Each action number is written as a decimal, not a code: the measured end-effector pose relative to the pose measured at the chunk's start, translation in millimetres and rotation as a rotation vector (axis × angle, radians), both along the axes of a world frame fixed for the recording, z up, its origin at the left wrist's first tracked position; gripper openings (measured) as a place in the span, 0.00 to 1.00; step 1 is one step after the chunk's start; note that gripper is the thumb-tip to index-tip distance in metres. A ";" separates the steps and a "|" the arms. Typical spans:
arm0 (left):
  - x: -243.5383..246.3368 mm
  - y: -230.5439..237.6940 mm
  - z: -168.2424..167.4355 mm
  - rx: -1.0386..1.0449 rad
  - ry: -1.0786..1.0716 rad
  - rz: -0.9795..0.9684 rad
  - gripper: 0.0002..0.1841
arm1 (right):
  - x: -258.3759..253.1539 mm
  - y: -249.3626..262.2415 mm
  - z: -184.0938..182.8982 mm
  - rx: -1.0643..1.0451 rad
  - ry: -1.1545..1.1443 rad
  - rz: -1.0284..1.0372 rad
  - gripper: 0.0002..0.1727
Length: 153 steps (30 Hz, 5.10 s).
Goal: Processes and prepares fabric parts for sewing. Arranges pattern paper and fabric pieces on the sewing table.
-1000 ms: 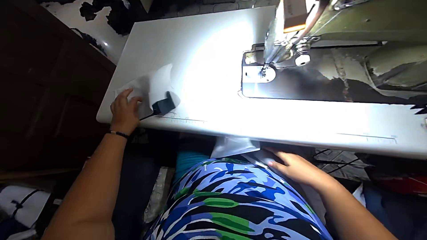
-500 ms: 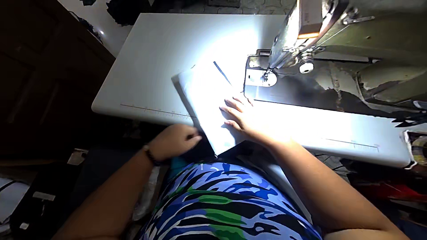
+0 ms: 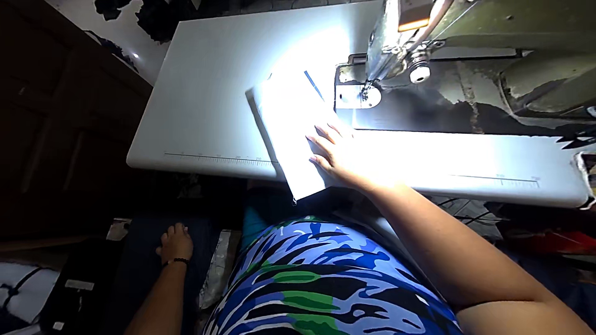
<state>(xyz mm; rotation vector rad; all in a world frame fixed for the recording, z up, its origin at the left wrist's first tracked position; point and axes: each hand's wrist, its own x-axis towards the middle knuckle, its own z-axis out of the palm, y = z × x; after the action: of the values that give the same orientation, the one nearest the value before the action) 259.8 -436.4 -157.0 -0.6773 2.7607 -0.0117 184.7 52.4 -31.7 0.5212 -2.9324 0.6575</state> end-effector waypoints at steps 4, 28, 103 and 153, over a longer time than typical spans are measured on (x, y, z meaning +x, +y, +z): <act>-0.9 -18.0 15.6 0.099 0.045 -0.083 0.20 | -4.7 9.6 2.8 0.050 -0.001 0.000 0.30; 16.8 210.2 269.9 0.529 0.739 -1.213 0.14 | 84.2 -96.3 95.2 -1.662 -0.754 0.037 0.12; -199.6 315.5 143.1 0.414 0.608 -1.009 0.19 | 116.2 102.6 43.1 -0.087 -0.150 -0.371 0.13; -181.0 256.1 253.3 0.789 0.180 -0.996 0.08 | 91.5 69.0 25.7 -0.163 0.128 -0.185 0.09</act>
<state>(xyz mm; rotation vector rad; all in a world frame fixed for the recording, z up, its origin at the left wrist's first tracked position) 78.7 -180.3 96.3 0.9090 2.6040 0.8776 276.1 121.4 -6.0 0.2618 -2.7345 0.7979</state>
